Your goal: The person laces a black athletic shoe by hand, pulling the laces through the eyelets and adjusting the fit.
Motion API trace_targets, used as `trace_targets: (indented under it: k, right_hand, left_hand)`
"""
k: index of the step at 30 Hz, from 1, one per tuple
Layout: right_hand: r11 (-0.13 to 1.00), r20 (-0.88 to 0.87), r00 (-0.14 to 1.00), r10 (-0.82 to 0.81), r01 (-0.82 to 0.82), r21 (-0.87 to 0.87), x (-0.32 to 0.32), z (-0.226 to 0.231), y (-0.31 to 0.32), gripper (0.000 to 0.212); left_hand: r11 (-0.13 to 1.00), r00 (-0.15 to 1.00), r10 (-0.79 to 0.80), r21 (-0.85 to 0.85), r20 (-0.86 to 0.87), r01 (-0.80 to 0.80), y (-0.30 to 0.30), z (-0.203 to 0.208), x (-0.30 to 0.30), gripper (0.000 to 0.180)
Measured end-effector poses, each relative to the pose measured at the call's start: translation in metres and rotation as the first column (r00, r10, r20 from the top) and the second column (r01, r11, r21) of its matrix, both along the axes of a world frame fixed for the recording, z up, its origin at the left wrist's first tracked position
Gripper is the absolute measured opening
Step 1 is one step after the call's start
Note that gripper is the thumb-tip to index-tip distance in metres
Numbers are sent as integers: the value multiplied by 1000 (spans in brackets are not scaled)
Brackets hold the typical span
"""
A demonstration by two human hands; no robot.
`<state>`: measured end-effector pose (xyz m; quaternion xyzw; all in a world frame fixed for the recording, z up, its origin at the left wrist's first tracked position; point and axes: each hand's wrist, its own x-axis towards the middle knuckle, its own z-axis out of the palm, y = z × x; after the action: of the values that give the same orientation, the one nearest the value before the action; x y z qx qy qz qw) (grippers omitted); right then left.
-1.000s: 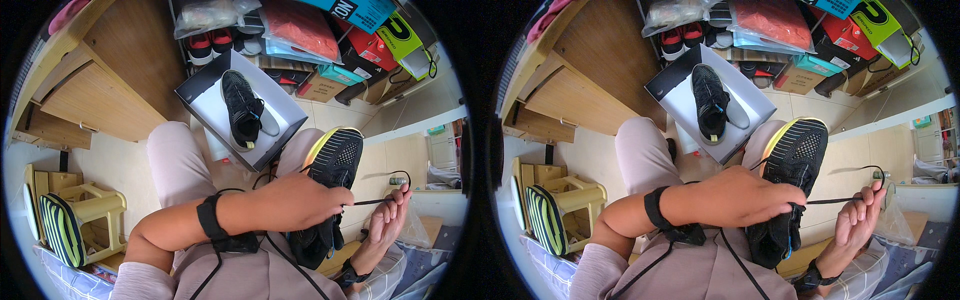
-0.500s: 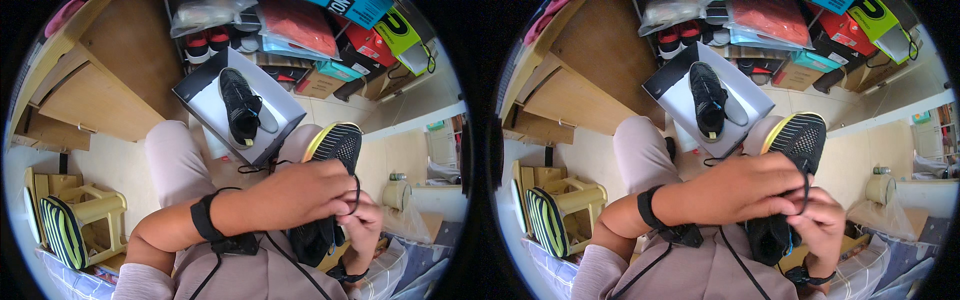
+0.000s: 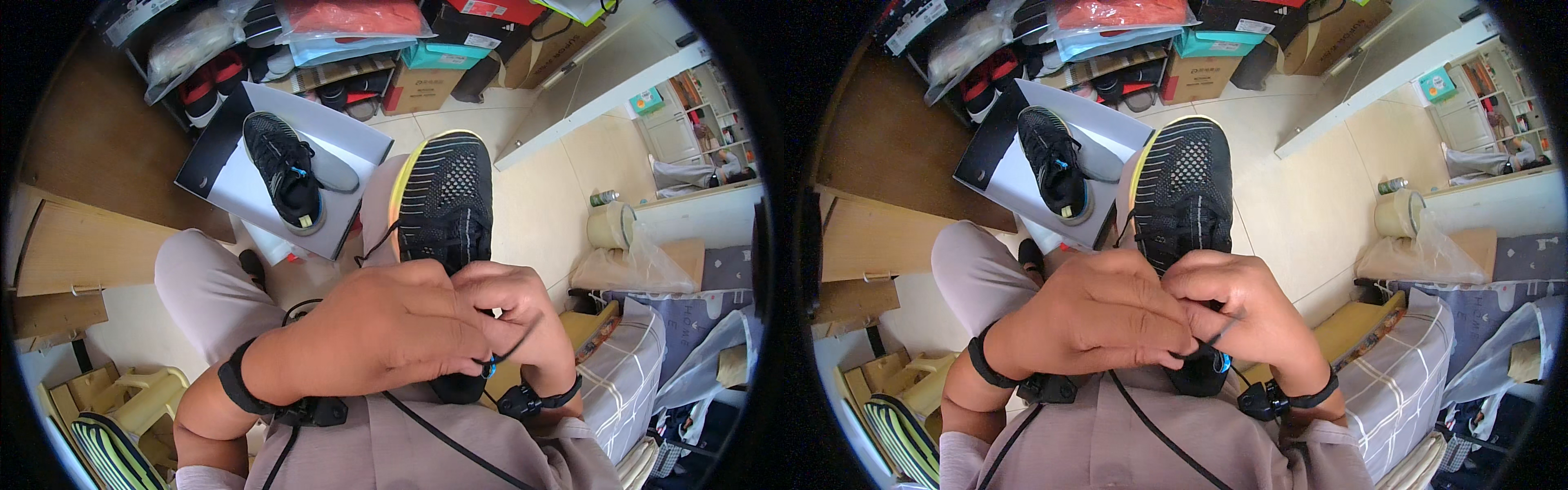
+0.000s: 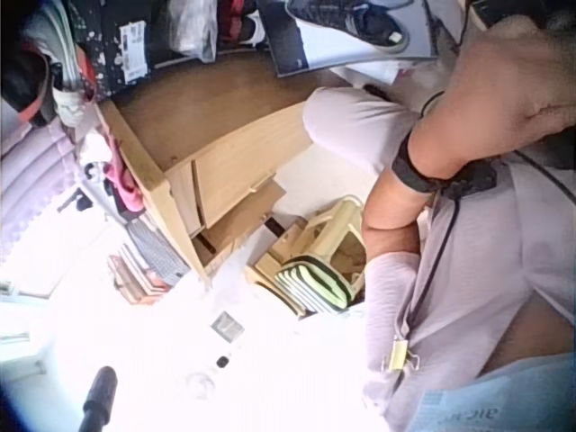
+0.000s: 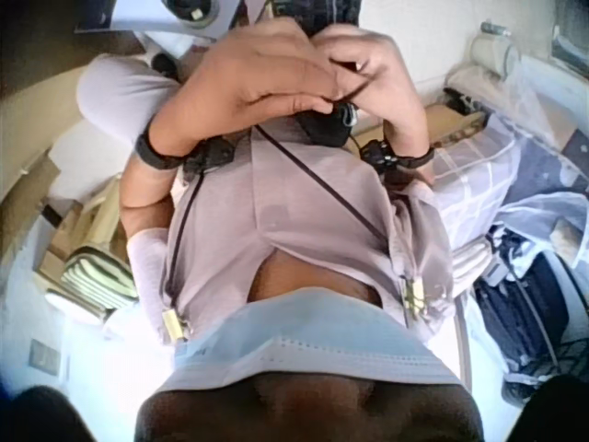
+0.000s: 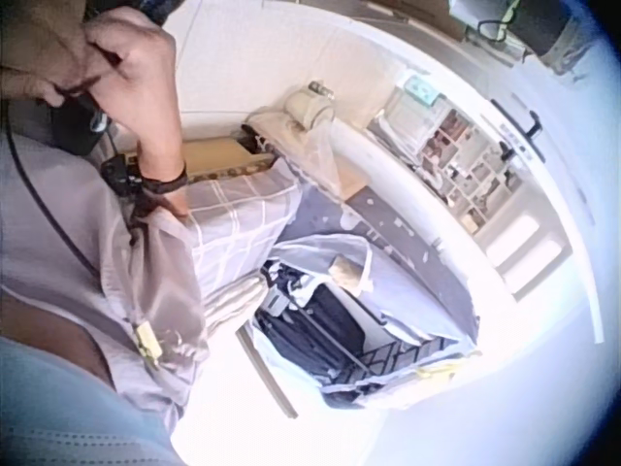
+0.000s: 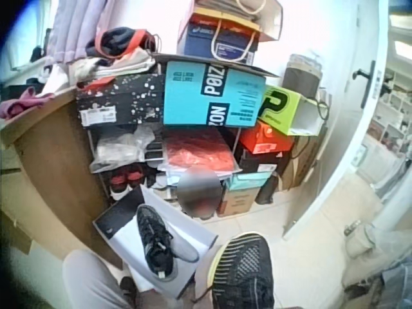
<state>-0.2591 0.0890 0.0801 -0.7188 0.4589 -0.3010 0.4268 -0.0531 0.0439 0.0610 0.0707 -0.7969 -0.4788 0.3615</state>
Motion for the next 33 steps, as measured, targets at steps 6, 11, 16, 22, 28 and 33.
trace_targets:
  k: [6, 11, 16, 22, 28, 33]
  right_hand:
    - [997, 64, 995, 71, -74, 37, -3, -2, 2, 12]
    - [999, 71, 997, 28, -26, -34, -4, -6, 2, 15]
    - [906, 269, 868, -417, 420, 51, -21, -25, 9, 12]
    - [864, 319, 804, -501, 484, 138, -31, -51, 4, 21]
    - [876, 306, 822, -480, 468, 117, -32, -53, 2, 25]
    - [872, 283, 826, -487, 481, 94, -32, -54, 3, 26]
  left_hand:
    - [1000, 990, 19, 0, -139, -19, -5, 6, 3, 15]
    - [877, 977, 209, 451, -45, -167, -8, 15, 9, 25]
    - [897, 893, 425, 64, 149, -438, -27, 0, 11, 19]
    - [901, 882, 434, -86, 181, -426, -32, -13, -8, 14]
    - [847, 853, 488, -338, 187, -410, -37, -18, -20, 16]
    - [803, 838, 500, -480, 219, -353, -41, -17, -25, 19]
